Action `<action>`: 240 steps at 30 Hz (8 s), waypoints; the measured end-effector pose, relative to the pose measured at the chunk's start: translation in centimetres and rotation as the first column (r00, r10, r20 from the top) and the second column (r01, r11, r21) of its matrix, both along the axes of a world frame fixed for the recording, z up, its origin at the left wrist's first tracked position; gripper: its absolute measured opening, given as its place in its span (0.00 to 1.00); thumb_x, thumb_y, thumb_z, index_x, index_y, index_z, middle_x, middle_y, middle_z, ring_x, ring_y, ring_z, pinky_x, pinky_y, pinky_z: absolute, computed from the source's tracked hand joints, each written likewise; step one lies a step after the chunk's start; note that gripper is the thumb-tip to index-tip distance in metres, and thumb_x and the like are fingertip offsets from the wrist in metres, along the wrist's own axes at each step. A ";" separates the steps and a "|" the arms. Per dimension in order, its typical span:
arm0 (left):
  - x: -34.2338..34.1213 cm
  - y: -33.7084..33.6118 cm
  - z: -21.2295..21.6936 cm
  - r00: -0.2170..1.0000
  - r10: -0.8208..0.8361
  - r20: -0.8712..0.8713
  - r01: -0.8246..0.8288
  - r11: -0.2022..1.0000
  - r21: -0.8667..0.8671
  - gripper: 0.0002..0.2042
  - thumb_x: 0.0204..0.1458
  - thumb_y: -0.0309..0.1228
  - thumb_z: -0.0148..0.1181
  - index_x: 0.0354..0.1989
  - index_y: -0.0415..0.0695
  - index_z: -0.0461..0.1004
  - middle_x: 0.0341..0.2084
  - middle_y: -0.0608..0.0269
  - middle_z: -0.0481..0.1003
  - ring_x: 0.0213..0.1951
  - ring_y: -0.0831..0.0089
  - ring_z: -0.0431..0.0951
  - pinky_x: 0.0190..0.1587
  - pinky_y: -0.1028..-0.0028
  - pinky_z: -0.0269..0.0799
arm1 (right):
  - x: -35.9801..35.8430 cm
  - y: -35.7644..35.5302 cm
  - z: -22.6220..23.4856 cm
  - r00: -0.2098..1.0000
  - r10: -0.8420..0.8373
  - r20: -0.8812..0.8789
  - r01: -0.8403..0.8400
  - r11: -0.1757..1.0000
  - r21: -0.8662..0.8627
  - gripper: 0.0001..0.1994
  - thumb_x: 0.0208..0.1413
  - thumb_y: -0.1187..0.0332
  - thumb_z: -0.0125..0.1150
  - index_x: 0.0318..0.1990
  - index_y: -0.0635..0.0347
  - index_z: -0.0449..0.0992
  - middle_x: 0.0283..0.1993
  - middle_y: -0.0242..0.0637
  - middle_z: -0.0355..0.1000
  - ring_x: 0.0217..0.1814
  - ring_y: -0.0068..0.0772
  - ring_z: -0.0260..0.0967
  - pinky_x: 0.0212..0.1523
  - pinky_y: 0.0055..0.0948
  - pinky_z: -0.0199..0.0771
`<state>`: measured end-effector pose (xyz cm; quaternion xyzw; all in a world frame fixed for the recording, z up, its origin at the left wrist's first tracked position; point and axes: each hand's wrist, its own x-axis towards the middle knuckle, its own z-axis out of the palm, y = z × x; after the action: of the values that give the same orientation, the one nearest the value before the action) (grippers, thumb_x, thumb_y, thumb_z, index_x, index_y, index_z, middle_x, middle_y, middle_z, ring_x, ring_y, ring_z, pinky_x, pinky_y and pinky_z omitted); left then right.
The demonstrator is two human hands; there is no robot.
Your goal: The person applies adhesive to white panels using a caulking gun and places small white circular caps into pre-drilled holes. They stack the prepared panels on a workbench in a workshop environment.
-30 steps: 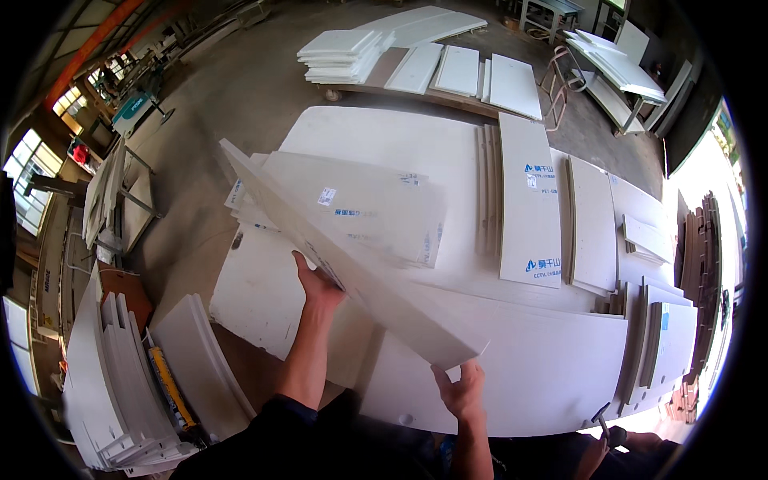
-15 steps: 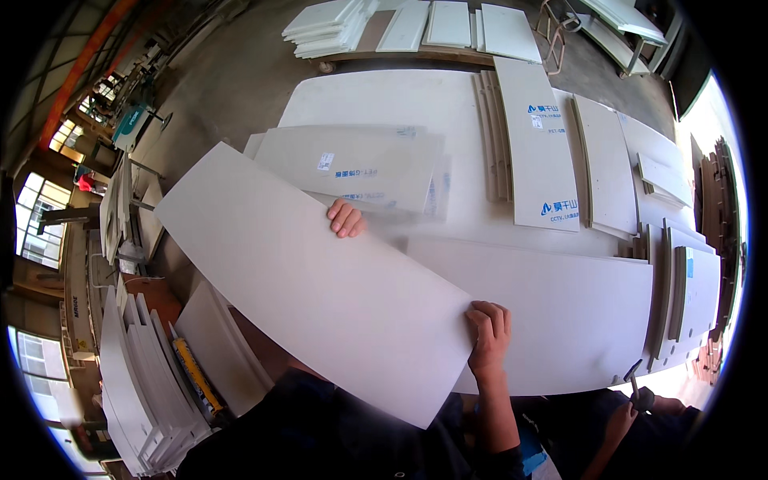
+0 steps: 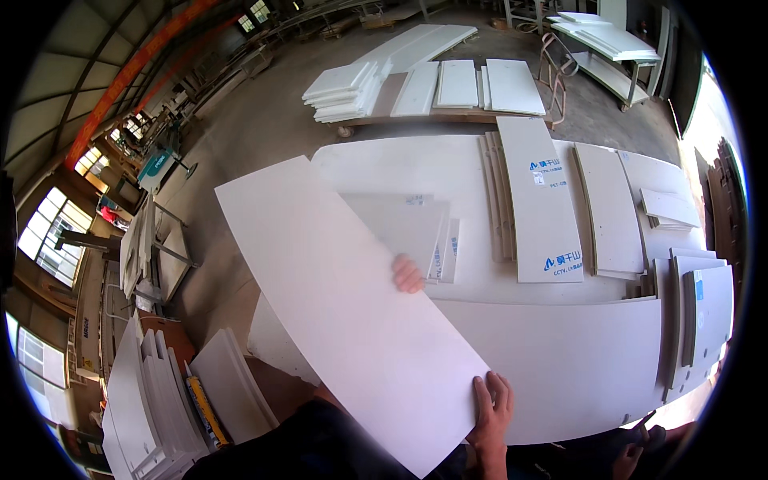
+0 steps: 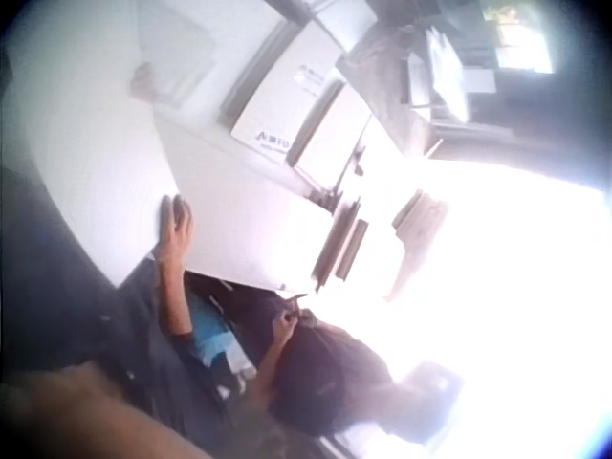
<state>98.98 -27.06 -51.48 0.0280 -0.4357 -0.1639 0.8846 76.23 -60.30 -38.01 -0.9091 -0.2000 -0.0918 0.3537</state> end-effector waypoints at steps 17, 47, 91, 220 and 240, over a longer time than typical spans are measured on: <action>4.2 -18.0 11.1 0.416 0.850 -0.323 -0.039 0.372 0.927 0.15 0.61 0.28 0.61 0.53 0.34 0.73 0.43 0.54 0.79 0.44 0.65 0.82 0.47 0.63 0.80 | 0.1 -4.4 -3.9 0.769 0.074 -0.635 0.617 0.174 0.767 0.11 0.56 0.75 0.60 0.46 0.66 0.75 0.40 0.37 0.75 0.42 0.33 0.75 0.42 0.32 0.76; -4.5 4.5 -2.9 -0.378 0.877 -0.297 0.098 0.357 0.929 0.24 0.59 0.42 0.67 0.55 0.36 0.70 0.48 0.57 0.72 0.51 0.63 0.74 0.53 0.56 0.76 | 24.8 -0.2 -7.9 0.531 0.276 -0.801 0.478 0.682 0.553 0.25 0.66 0.62 0.61 0.63 0.70 0.70 0.51 0.48 0.80 0.45 0.38 0.81 0.46 0.31 0.82; -3.4 1.3 8.4 0.999 -0.010 -0.030 0.009 1.000 -0.027 0.13 0.68 0.42 0.47 0.46 0.44 0.69 0.35 0.63 0.73 0.39 0.68 0.74 0.44 0.68 0.72 | 0.5 3.6 1.4 0.954 0.178 0.241 -0.216 0.966 0.140 0.15 0.42 0.79 0.63 0.40 0.58 0.79 0.55 0.41 0.74 0.55 0.48 0.71 0.53 0.42 0.75; -17.9 -1.7 9.5 0.271 0.957 0.101 0.002 -0.105 0.994 0.11 0.65 0.31 0.55 0.48 0.36 0.74 0.33 0.59 0.79 0.36 0.73 0.80 0.39 0.74 0.74 | 18.1 -5.3 -7.4 0.856 0.306 -0.417 0.467 -0.111 0.877 0.29 0.52 0.73 0.59 0.63 0.65 0.62 0.59 0.40 0.68 0.63 0.40 0.67 0.65 0.46 0.69; -3.4 10.6 -10.6 -0.310 0.844 -0.437 0.106 0.487 0.867 0.29 0.60 0.46 0.65 0.58 0.34 0.65 0.52 0.45 0.74 0.51 0.55 0.79 0.55 0.53 0.78 | 21.8 7.8 -9.8 0.404 0.453 -0.795 0.442 0.664 0.603 0.34 0.64 0.61 0.60 0.72 0.70 0.56 0.64 0.51 0.69 0.66 0.47 0.68 0.66 0.47 0.68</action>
<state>95.63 -16.43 -62.10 0.3572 0.4856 0.0931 0.7924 98.00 -52.48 -47.77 -0.5686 0.0811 0.3485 0.7407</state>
